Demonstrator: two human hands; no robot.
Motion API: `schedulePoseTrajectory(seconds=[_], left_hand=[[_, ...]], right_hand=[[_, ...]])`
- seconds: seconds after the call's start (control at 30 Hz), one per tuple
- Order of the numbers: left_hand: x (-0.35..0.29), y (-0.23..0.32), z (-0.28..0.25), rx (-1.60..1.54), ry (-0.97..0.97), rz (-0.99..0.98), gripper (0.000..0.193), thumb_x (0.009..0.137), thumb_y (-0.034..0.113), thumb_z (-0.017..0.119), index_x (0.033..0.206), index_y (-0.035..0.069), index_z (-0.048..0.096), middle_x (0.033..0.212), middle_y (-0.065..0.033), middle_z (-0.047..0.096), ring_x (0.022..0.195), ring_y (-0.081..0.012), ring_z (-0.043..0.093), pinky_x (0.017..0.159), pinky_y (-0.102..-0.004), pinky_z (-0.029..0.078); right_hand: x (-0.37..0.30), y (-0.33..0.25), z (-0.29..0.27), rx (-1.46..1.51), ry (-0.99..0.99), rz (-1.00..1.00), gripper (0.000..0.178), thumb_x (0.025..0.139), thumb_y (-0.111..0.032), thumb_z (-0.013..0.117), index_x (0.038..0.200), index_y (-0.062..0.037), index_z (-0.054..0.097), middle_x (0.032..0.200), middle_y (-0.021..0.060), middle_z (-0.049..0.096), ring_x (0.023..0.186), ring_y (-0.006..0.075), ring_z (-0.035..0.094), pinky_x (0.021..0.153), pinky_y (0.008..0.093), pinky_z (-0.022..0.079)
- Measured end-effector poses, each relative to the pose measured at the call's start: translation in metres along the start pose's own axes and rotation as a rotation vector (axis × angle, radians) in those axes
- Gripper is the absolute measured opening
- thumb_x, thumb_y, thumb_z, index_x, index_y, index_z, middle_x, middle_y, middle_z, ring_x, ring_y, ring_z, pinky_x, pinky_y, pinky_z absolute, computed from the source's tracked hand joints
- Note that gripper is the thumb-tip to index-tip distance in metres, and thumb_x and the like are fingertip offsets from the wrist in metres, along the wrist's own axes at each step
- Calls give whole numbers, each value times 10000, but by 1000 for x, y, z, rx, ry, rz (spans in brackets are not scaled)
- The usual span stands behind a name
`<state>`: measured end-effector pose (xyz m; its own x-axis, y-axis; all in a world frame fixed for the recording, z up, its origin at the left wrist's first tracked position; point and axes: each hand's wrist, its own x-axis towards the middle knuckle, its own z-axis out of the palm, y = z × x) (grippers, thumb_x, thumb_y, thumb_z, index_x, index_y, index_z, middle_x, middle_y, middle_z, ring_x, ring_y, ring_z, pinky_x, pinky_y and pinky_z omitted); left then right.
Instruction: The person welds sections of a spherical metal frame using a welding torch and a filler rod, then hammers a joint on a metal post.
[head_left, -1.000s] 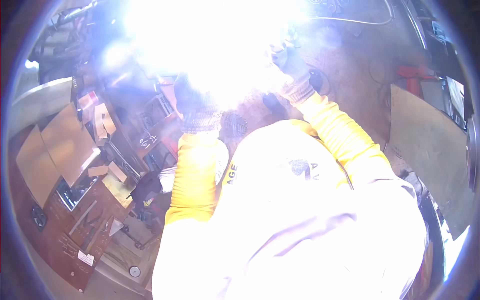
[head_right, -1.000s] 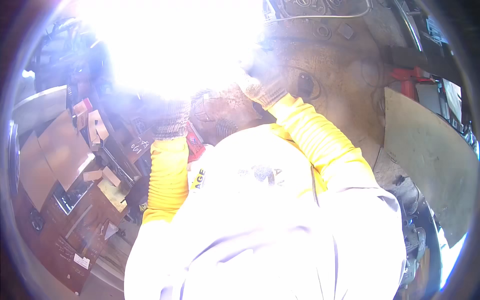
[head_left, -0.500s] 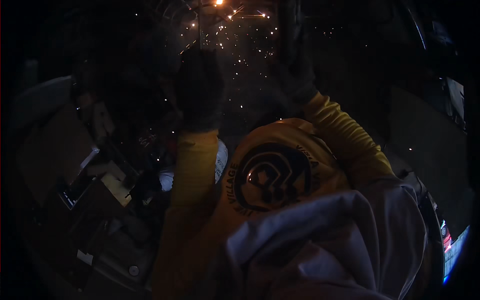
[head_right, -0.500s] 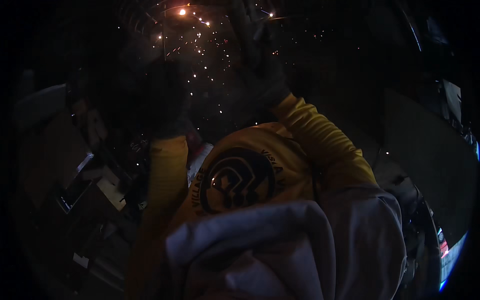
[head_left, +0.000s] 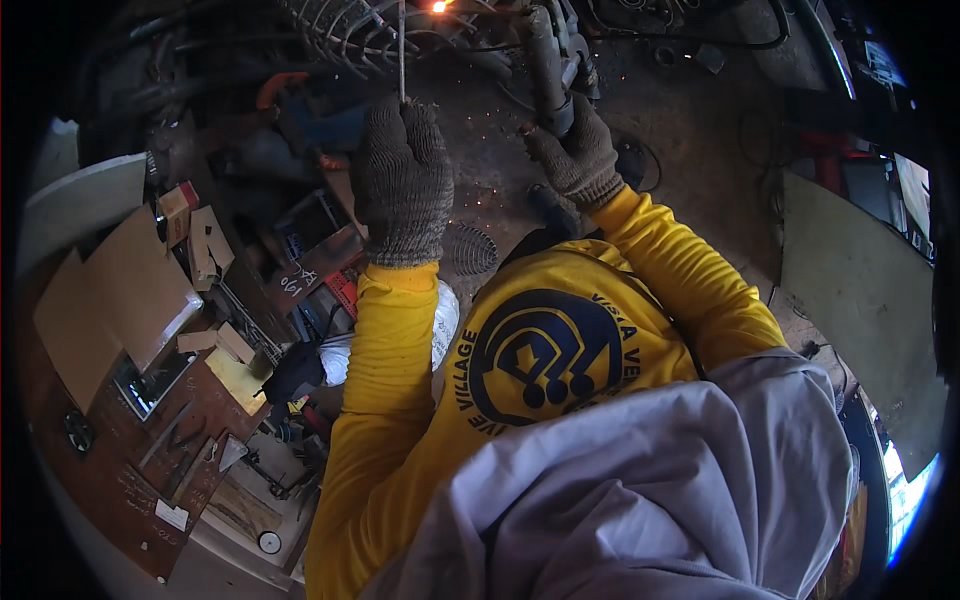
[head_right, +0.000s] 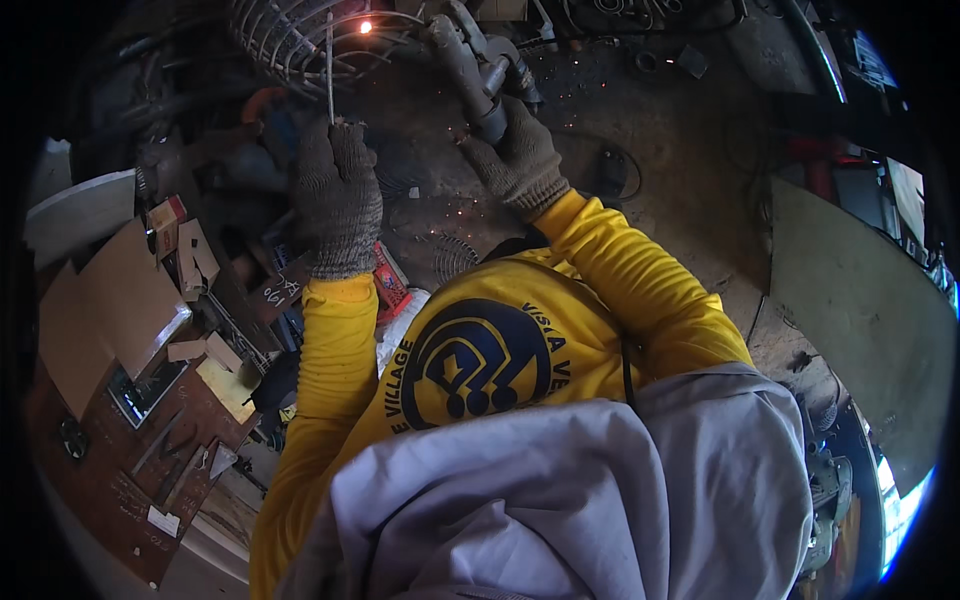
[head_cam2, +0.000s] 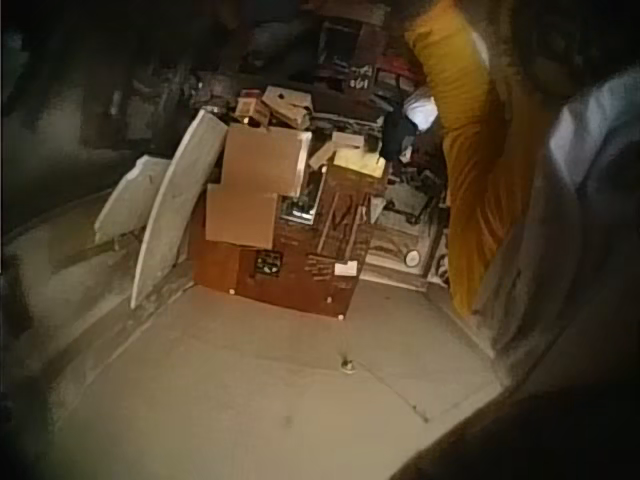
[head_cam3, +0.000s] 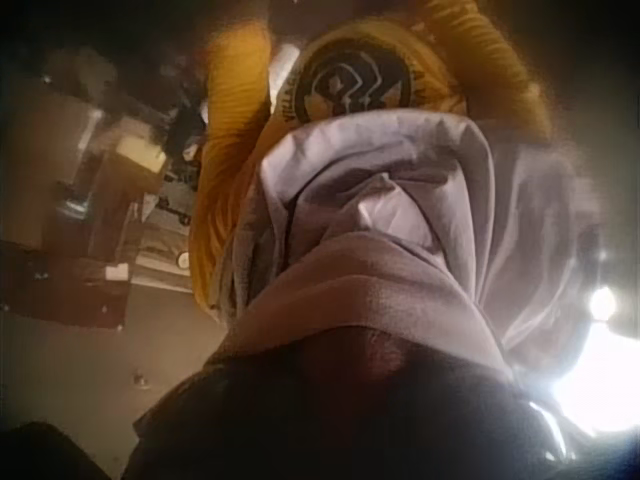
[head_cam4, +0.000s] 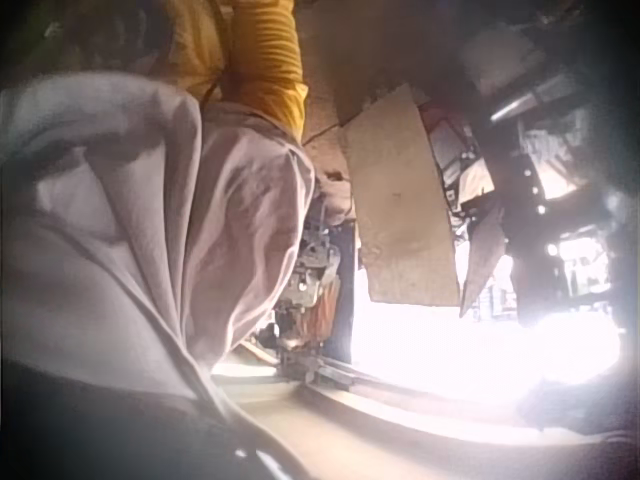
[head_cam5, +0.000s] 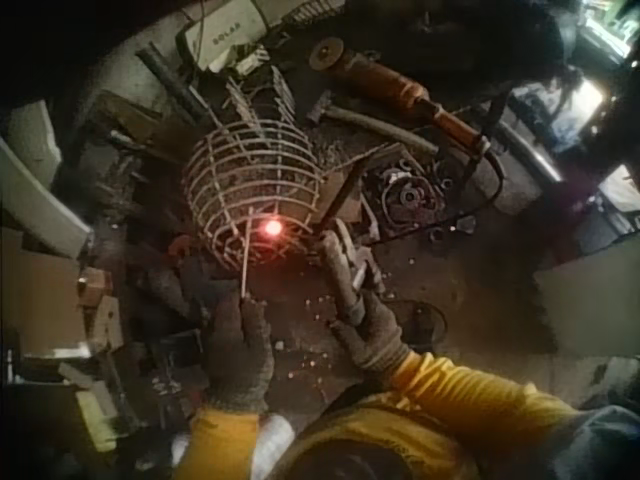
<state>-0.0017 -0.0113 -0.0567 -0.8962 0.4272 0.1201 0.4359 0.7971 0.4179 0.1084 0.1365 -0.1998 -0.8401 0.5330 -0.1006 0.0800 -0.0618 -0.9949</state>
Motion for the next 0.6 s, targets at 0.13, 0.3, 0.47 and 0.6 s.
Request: schedulePoseTrajectory(seconds=[0.13,0.3,0.47,0.6], left_hand=[[1,5,-2,15,-6,-3,233,1014,228,594,1132,29,627,892,-208,698,812,-401,705,701,-456,560],[2,12,-5,-11,-22,-15,225,1010,200,592,1159,36,630,952,-186,687,862,-357,693,762,-434,554],[1,16,-2,-37,25,26,244,1002,154,589,1215,43,629,1069,-170,671,934,-306,683,822,-400,549],[-8,6,-1,23,71,120,245,1009,166,592,1222,49,622,1068,-169,670,942,-303,691,832,-397,550]], right_hand=[[1,-4,0,22,3,-11,565,839,-360,825,1230,-21,596,998,185,714,910,316,722,825,391,562],[6,-19,-3,-153,-12,-160,440,872,-264,775,1228,-55,622,1053,156,703,973,283,701,860,374,547],[8,-18,-3,-233,27,-307,441,859,-173,765,1235,-4,607,1000,158,697,917,293,718,787,390,563],[12,-29,-4,-322,-5,-410,384,876,-168,754,1202,-9,627,1010,146,709,908,268,718,787,362,566]])
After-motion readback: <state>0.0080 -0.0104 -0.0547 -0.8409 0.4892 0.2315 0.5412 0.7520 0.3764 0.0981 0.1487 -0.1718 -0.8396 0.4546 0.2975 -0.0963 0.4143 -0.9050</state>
